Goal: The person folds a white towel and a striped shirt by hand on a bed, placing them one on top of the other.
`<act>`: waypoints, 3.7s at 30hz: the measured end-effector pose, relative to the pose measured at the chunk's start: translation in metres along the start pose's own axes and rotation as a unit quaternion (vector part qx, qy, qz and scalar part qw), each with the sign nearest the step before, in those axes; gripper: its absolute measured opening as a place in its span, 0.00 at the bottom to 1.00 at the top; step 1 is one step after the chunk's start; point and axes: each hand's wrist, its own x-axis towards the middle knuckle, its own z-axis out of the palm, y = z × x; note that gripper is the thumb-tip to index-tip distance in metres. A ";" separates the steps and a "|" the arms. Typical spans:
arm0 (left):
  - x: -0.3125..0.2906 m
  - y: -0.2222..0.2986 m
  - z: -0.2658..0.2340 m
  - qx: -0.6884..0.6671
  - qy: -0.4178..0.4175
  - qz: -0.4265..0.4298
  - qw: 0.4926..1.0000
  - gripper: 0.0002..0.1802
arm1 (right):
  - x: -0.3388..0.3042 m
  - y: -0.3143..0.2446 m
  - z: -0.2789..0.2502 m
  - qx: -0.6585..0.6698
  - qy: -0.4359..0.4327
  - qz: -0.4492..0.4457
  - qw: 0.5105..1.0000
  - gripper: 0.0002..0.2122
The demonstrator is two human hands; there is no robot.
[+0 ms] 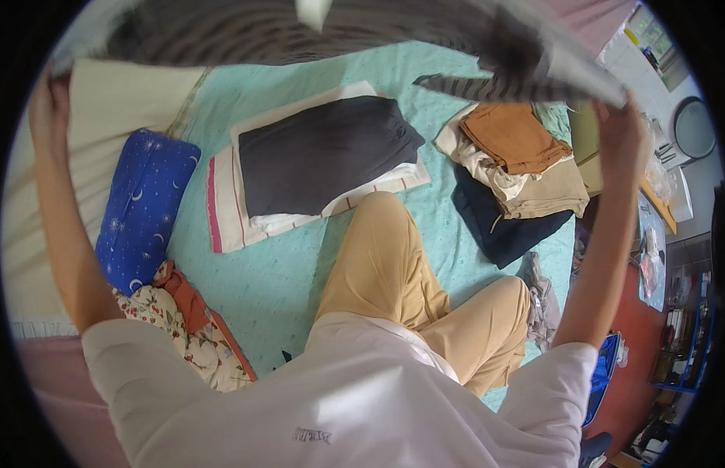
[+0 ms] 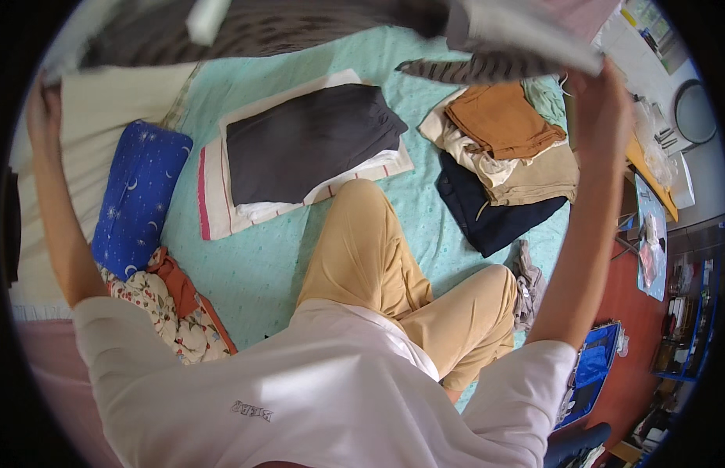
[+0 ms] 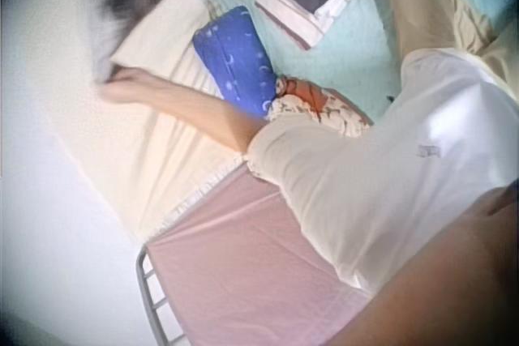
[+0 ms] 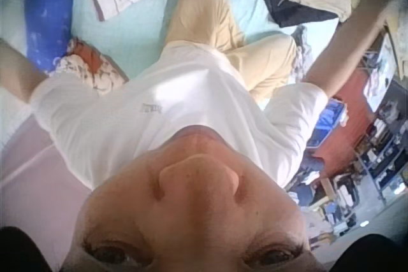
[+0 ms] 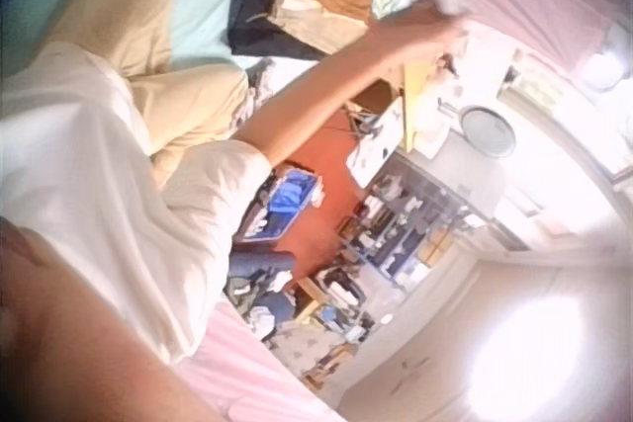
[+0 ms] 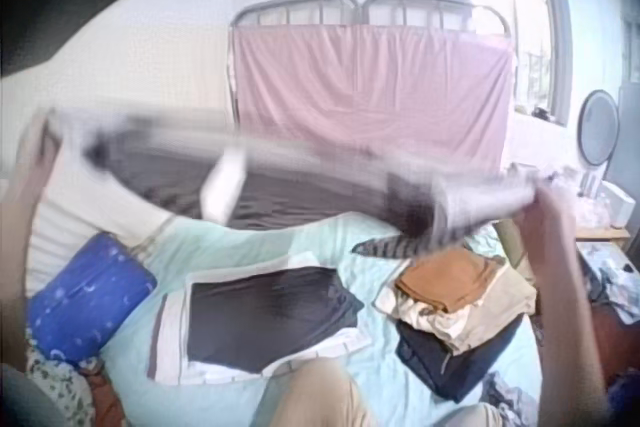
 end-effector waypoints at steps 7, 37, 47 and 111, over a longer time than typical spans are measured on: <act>-0.358 -0.073 -0.025 -0.036 0.066 -0.337 0.938 0.04 | -0.156 0.152 -0.080 -0.040 0.033 0.227 0.973 0.13; -0.503 -0.250 -0.025 -0.241 -0.079 -0.508 0.823 0.10 | -0.096 0.263 -0.057 -0.036 0.004 0.434 0.900 0.11; -0.650 -0.189 -0.051 0.403 -0.464 -0.399 0.680 0.38 | -0.088 0.282 -0.061 -0.160 0.041 0.406 0.899 0.12; -0.204 -0.537 0.257 0.361 -0.347 -0.202 0.842 0.20 | 0.142 0.668 0.064 -0.389 -0.134 0.340 0.846 0.20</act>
